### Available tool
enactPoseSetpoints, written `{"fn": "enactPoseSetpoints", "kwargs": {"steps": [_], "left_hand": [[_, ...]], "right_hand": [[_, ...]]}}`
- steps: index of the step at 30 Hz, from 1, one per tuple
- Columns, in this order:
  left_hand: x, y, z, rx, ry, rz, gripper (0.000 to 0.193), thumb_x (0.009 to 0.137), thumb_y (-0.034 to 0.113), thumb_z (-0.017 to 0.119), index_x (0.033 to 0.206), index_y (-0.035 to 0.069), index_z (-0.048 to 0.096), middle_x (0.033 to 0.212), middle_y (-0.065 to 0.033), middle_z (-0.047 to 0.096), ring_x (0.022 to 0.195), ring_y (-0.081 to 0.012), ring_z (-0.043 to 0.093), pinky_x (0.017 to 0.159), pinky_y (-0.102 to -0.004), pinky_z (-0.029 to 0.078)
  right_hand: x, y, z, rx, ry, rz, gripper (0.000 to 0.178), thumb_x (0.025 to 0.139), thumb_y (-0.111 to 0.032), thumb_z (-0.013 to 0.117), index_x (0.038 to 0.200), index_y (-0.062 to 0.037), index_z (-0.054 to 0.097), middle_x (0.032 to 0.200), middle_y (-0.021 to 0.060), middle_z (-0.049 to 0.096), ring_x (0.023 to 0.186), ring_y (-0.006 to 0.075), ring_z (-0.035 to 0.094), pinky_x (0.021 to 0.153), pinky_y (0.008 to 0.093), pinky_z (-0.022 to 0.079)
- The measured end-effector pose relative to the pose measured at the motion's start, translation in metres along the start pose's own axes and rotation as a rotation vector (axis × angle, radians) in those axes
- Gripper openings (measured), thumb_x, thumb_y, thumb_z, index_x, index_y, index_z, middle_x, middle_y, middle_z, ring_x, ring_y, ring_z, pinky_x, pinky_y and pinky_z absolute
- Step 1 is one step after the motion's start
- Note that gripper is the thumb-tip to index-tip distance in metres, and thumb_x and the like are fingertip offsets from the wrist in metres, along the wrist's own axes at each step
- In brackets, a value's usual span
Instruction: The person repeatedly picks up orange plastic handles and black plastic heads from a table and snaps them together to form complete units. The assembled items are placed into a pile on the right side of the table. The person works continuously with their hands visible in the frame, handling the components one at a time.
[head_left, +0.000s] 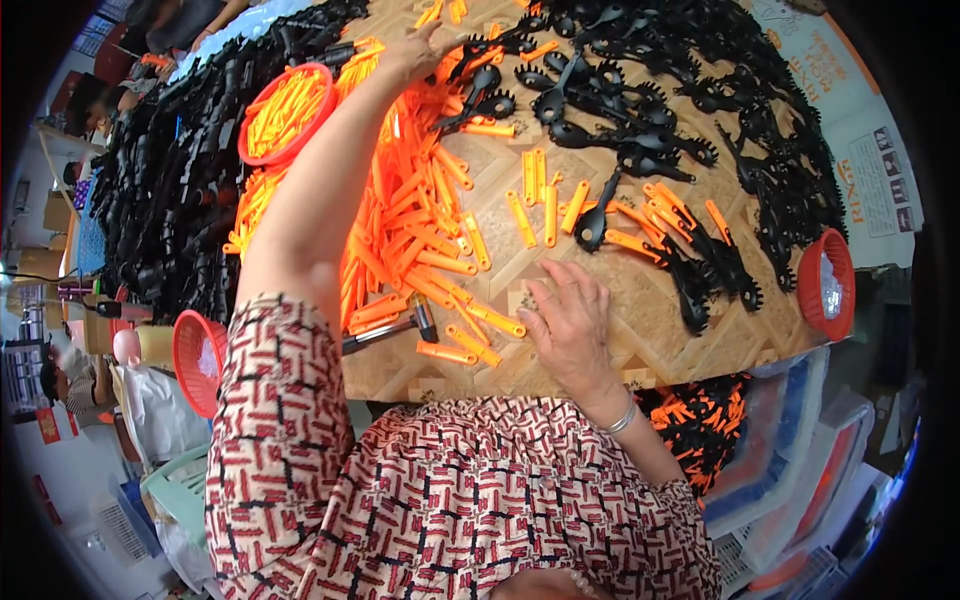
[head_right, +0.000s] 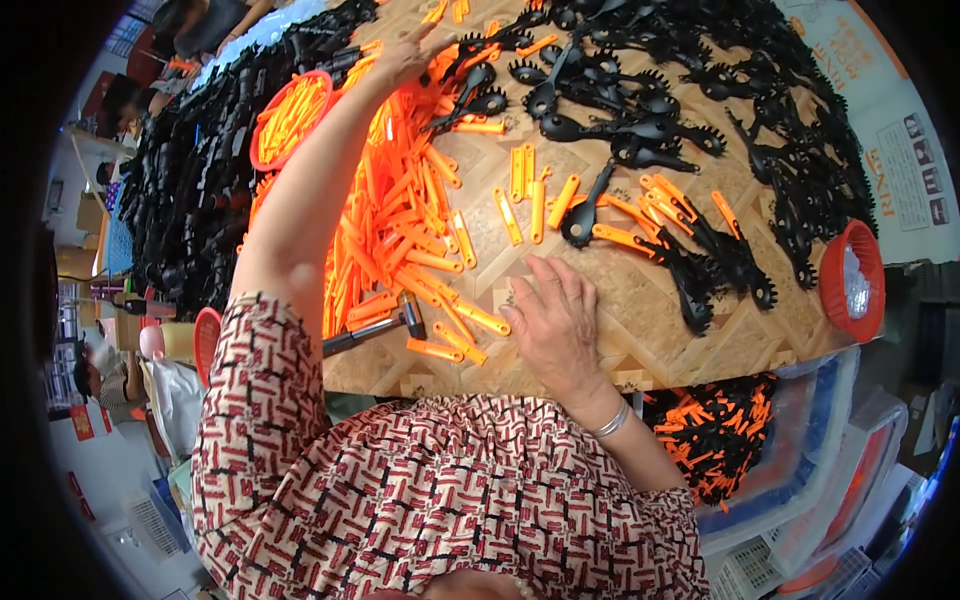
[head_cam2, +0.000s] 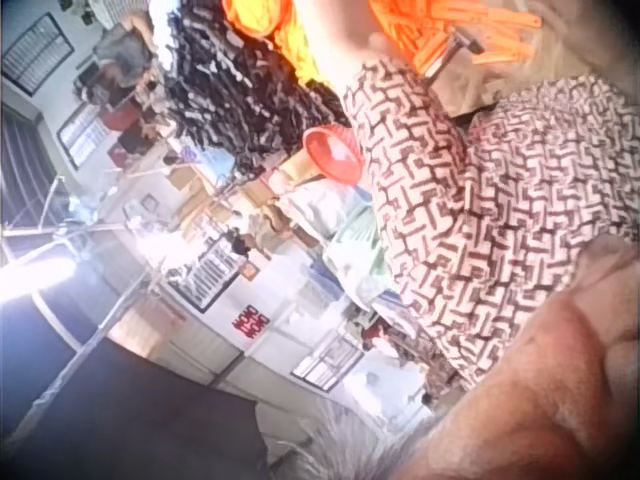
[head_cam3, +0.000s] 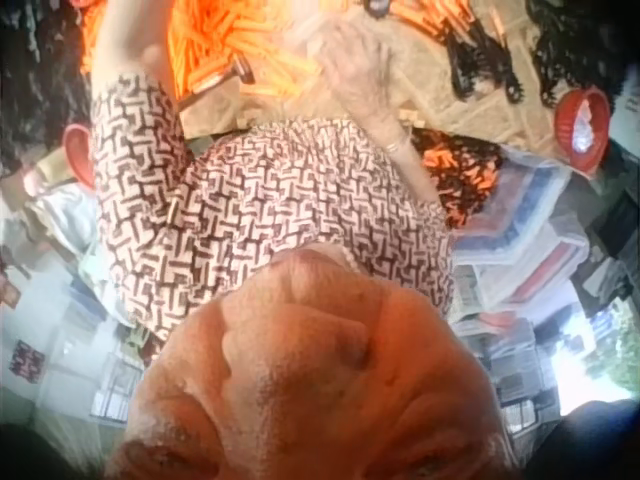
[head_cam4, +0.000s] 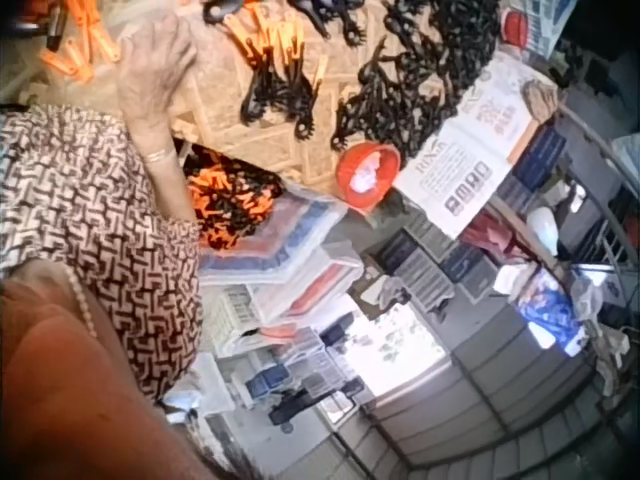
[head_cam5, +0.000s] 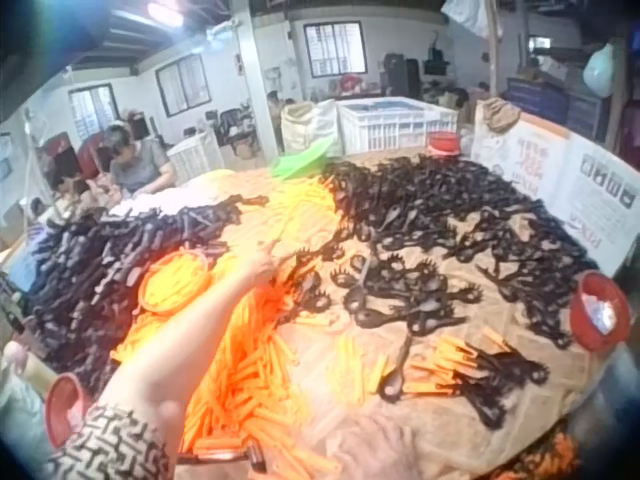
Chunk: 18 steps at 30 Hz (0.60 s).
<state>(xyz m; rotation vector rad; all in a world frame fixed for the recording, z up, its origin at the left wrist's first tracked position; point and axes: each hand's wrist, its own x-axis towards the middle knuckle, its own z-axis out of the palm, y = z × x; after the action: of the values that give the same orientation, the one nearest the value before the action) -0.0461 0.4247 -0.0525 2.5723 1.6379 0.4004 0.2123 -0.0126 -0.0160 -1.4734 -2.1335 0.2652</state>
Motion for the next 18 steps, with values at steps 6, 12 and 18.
{"fn": "enactPoseSetpoints", "kwargs": {"steps": [6,12,18], "left_hand": [[0.030,0.103,0.028,-0.011,-0.126,-0.031,0.080,0.088,0.084,0.050,0.154,0.041,0.047,0.163,-0.0167,0.039,0.149,-0.0387,0.038,0.120,-0.0513,0.034],[-0.081,0.173,0.020,-0.264,0.079,0.470,0.045,0.095,0.049,0.068,0.132,0.025,0.069,0.149,-0.0162,0.051,0.134,-0.0376,0.052,0.110,-0.0472,0.044],[-0.196,0.203,-0.030,-0.378,0.046,0.670,0.037,0.093,0.026,0.075,0.129,0.019,0.070,0.146,-0.0151,0.053,0.134,-0.0372,0.051,0.108,-0.0489,0.044]], "right_hand": [[0.000,0.000,-0.002,-0.010,0.002,0.053,0.039,0.084,-0.020,0.079,0.118,-0.0033,0.067,0.138,0.0134,0.056,0.131,0.0332,0.048,0.107,0.0504,0.038],[-0.005,-0.001,0.002,0.011,0.000,0.067,0.038,0.085,-0.019,0.078,0.117,-0.0030,0.067,0.137,0.0145,0.056,0.131,0.0339,0.048,0.105,0.0510,0.038],[-0.001,0.004,0.001,-0.114,0.162,0.148,0.030,0.086,-0.018,0.076,0.111,-0.0037,0.069,0.129,0.0137,0.060,0.130,0.0346,0.049,0.104,0.0517,0.038]]}}
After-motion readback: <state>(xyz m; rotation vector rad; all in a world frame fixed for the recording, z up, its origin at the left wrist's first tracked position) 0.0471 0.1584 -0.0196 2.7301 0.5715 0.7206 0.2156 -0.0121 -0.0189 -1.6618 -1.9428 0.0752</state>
